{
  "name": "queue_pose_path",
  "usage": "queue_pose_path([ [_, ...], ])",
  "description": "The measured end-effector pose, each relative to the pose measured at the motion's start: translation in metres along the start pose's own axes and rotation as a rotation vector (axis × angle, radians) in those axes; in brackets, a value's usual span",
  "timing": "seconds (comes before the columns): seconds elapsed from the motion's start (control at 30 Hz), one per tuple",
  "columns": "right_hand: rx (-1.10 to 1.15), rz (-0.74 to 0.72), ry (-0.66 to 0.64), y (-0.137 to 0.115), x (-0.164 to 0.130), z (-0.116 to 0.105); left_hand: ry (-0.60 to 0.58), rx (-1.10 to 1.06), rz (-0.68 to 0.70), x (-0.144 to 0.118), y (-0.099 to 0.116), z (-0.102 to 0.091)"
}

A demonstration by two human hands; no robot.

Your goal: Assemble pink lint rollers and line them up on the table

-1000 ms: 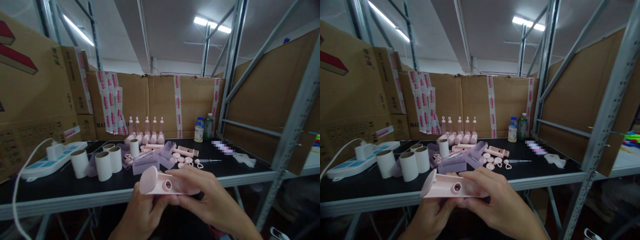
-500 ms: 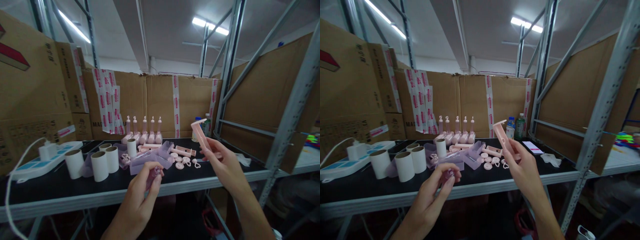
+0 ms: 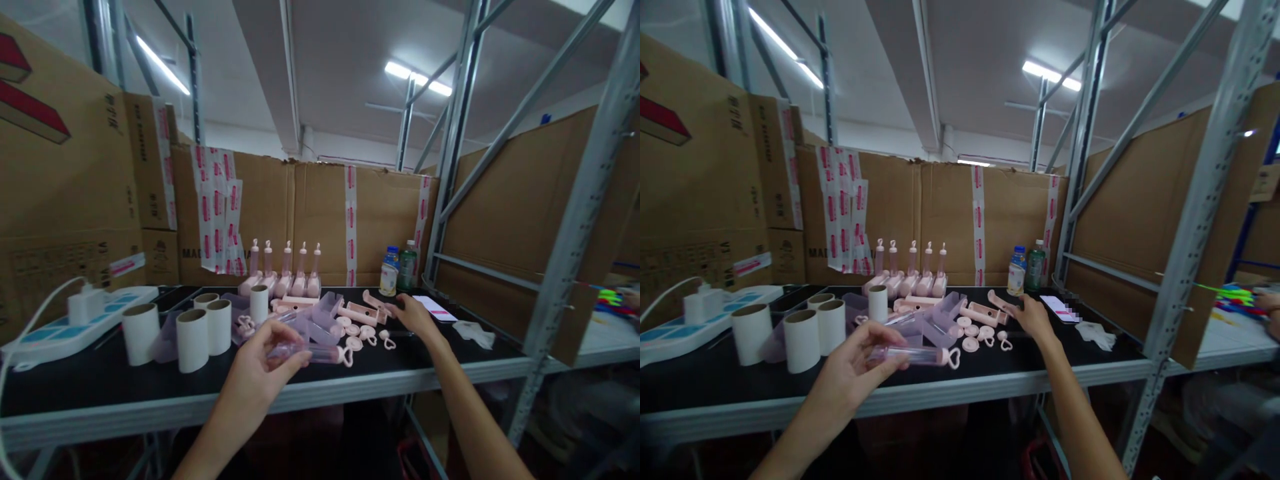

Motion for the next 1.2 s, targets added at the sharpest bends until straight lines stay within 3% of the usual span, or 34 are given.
queue_pose_path([
  [0.13, 0.256, -0.072, -0.028, -0.044, -0.041, 0.007, 0.079, -0.212, -0.049, -0.002, -0.005, 0.008],
  [0.27, 0.528, -0.141, -0.331, -0.101, -0.104, 0.017, 0.069, -0.296, -0.097, -0.004, -0.011, 0.013],
  [0.33, 0.771, -0.110, -0.437, -0.126, -0.127, 0.019, 0.030, -0.166, -0.026, -0.002, -0.015, 0.011],
  [0.43, 0.879, -0.048, -0.265, -0.149, -0.145, 0.020, -0.043, 0.335, 0.271, -0.002, -0.016, 0.009],
  [0.53, 0.839, -0.059, -0.109, -0.158, -0.159, 0.027, -0.083, 0.808, 0.631, -0.011, -0.014, 0.021],
  [0.6, 0.838, -0.067, -0.052, -0.161, -0.167, 0.032, -0.108, 0.930, 0.739, -0.019, -0.015, 0.033],
  [0.77, 0.790, -0.076, 0.057, -0.162, -0.177, 0.032, -0.125, 0.925, 0.692, -0.029, -0.016, 0.048],
  [1.07, 0.731, -0.144, -0.003, -0.166, -0.181, 0.015, -0.117, 0.830, 0.643, -0.029, 0.000, 0.047],
  [1.2, 0.706, -0.164, -0.030, -0.167, -0.179, 0.008, -0.146, 0.753, 0.550, -0.029, 0.004, 0.046],
])
Point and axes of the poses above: each hand's wrist, its own x-axis towards the middle knuckle, its own z-axis out of the palm, y = z × x, the point moved 2 cm from there along x, towards the middle knuckle, and after that the axes turned 11 degrees about -x, right-handed, at the moved point
